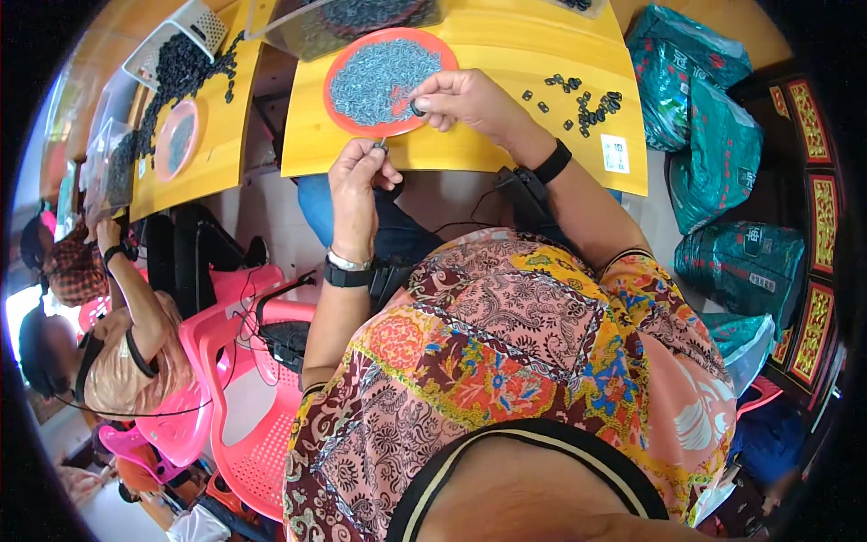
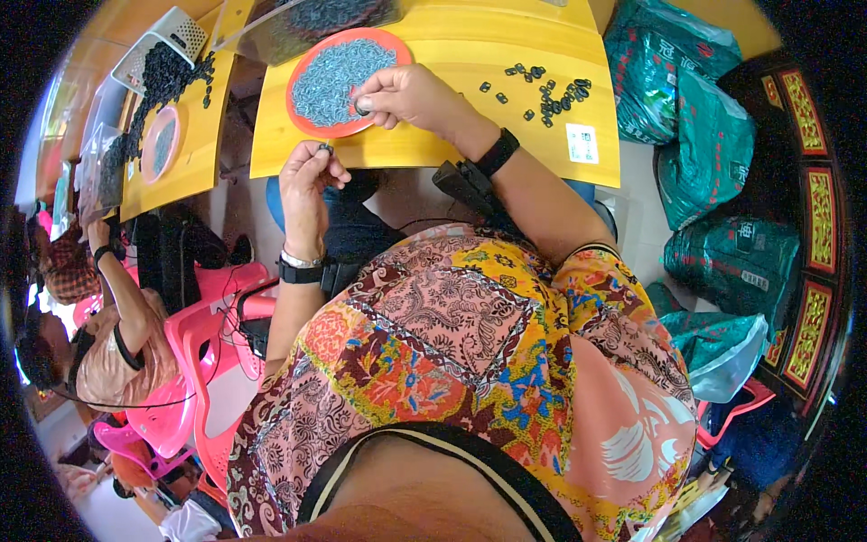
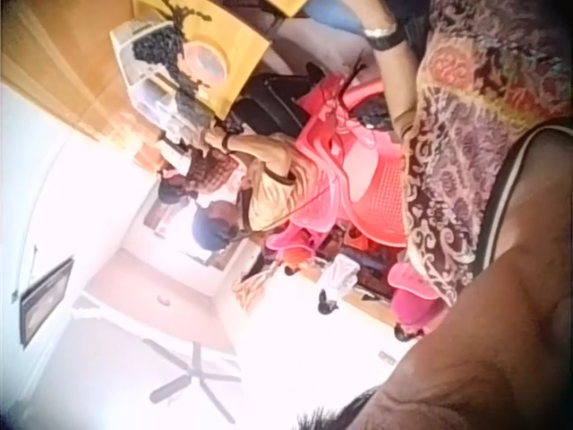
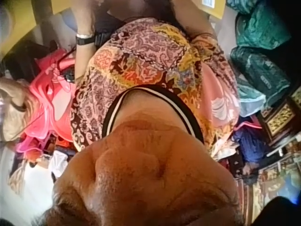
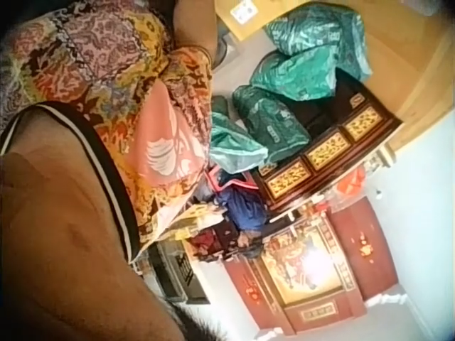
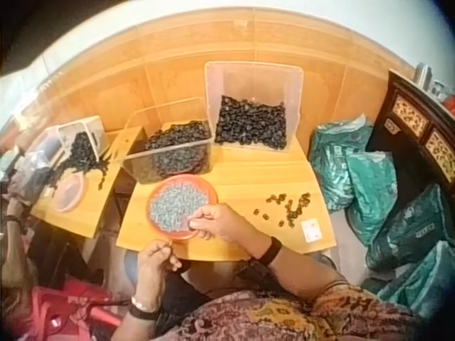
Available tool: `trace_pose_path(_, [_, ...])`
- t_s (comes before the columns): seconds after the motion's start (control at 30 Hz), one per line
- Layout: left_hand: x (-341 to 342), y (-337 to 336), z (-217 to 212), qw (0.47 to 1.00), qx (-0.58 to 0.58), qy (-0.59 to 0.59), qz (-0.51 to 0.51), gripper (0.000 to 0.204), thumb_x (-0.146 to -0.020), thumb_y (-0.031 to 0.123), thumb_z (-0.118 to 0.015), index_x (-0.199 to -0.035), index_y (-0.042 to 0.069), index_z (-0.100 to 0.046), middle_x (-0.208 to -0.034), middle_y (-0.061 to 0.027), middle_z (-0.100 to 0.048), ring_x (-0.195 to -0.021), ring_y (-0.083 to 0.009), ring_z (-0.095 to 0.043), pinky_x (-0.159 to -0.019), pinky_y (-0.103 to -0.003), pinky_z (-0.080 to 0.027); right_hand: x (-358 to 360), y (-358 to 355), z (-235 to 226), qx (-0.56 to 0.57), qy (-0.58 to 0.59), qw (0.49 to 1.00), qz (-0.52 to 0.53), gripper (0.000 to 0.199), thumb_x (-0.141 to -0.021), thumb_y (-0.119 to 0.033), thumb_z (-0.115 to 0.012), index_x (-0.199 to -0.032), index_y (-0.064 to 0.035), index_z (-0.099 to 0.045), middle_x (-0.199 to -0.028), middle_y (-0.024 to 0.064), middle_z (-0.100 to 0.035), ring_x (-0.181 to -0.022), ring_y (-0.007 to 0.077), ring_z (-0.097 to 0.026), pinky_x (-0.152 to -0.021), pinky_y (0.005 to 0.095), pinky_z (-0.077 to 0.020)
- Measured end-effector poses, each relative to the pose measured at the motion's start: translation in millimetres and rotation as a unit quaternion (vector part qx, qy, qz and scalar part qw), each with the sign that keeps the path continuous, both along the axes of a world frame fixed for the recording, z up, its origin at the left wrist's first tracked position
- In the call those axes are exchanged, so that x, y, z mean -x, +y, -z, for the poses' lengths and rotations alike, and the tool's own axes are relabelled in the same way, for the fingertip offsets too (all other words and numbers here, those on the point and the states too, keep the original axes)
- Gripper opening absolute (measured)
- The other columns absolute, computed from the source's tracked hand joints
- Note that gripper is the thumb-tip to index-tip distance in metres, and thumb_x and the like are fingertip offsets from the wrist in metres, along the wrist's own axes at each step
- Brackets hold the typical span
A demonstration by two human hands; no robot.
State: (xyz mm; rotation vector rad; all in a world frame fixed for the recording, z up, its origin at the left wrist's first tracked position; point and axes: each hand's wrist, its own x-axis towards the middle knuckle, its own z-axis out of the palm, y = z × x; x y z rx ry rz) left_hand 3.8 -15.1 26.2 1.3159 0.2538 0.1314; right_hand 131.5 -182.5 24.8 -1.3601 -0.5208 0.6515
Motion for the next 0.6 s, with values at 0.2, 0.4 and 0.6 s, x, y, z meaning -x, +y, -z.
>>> trace_pose_path(0.2, [0, 0, -4, 1.0, -0.007, 0.021, -0.007, 0.012, -0.088, 0.012, -0.048, -0.088, 0.004, -0.056, -0.064, -0.0001, -0.053, -0.054, -0.008, -0.052, -0.051, -0.018, -0.039, 1, 11, 1, -0.015, 0.011, 0.998, -0.056, 0.022, -0.084, -0.014, -0.062, -0.103, -0.0021, -0.064, -0.078, 0.0007, -0.06, -0.064, 0.0068, -0.053, -0.062, 0.0194, -0.045])
trace_pose_path(0.4, [0, 1, -2, 0.999, -0.014, 0.03, -0.001, 0.012, -0.089, 0.013, -0.048, -0.082, 0.005, -0.054, -0.065, -0.001, -0.054, -0.055, -0.0096, -0.053, -0.053, -0.02, -0.04, 5, 16, 1, -0.027, 0.025, 0.997, -0.063, 0.021, -0.084, -0.014, -0.061, -0.1, 0.001, -0.062, -0.074, 0.003, -0.061, -0.063, 0.0075, -0.056, -0.059, 0.0196, -0.0461])
trace_pose_path(0.6, [-1, -2, -6, 0.999, -0.011, 0.033, 0.002, 0.012, -0.088, 0.013, -0.048, -0.081, 0.006, -0.054, -0.063, 0.0015, -0.051, -0.054, -0.0063, -0.049, -0.051, -0.018, -0.038, 6, 15, 2, -0.068, 0.143, 0.983, -0.094, 0.022, -0.087, -0.012, -0.058, -0.105, -0.0001, -0.058, -0.086, 0.0038, -0.06, -0.072, 0.0082, -0.057, -0.062, 0.0201, -0.0463])
